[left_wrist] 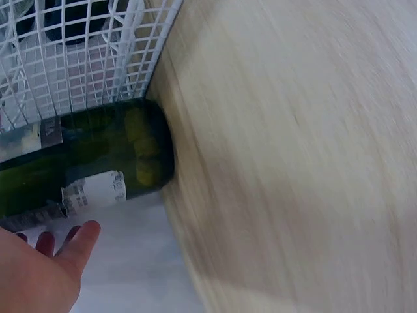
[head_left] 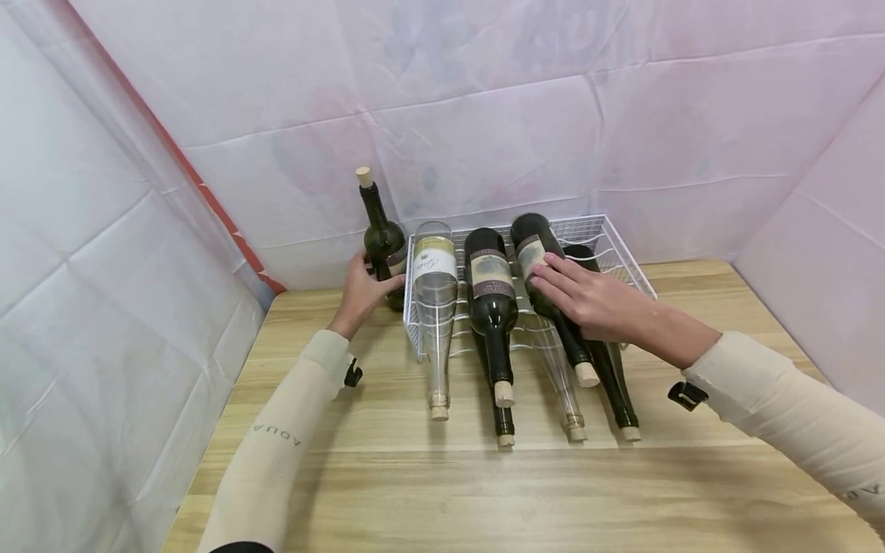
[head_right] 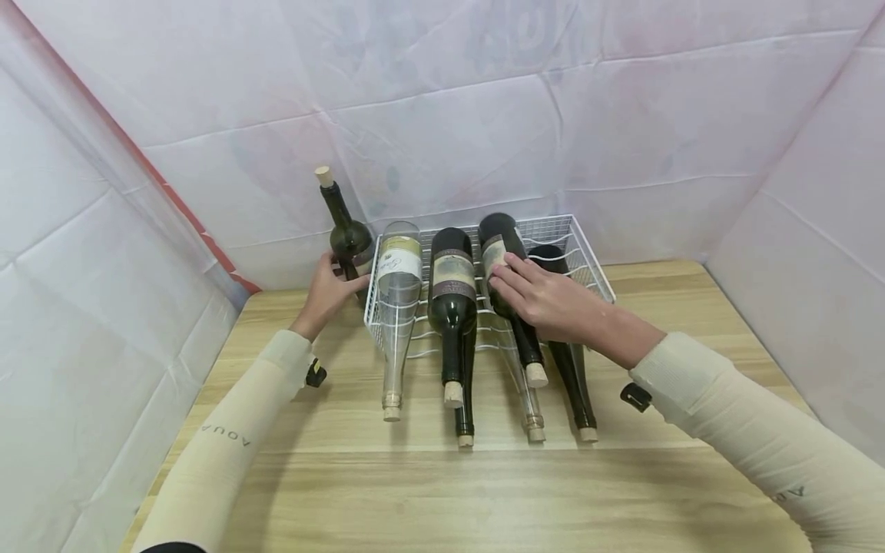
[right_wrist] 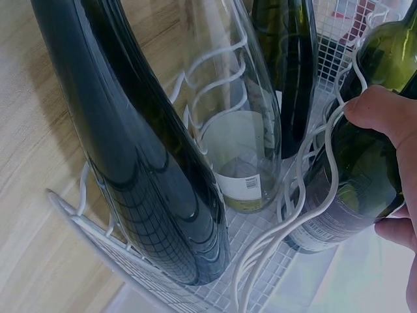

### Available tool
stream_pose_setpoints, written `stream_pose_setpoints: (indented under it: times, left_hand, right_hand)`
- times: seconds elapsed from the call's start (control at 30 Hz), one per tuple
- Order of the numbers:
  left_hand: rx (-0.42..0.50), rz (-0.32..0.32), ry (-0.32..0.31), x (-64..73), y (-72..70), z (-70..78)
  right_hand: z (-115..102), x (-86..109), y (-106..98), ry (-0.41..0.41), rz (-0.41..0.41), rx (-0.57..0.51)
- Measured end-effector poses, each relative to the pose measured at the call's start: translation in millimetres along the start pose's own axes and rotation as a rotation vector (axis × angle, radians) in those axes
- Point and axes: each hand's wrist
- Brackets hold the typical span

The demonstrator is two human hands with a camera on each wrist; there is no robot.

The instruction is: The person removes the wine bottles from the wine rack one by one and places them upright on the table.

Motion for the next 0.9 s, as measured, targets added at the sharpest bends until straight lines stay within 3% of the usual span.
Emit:
stream_pose_setpoints:
  times: [0.33, 0.6, 0.9]
  left_hand:
    - [0.025, -0.011, -0.023, 6.2, -10.7, -3.4]
    - [0.073, 0.008, 0.002, 10.3, -14.4, 0.6]
    - [0.033, 0.059, 0.041, 13.5, -19.2, 9.4]
  right_hand:
    - [3, -3.7, -1, -0.028, 0.06, 0.016]
    - [3, -6.7, -9, 0.021, 0.086, -0.032]
    - [2, -13.8, -15, 0.124, 0.153, -0.149]
Point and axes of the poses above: each hand's wrist, its own x-axis away from the middle knuckle, its own y-axis out of the palm, z = x × y, and after that the axes turned 4 degrees about y, right-handed
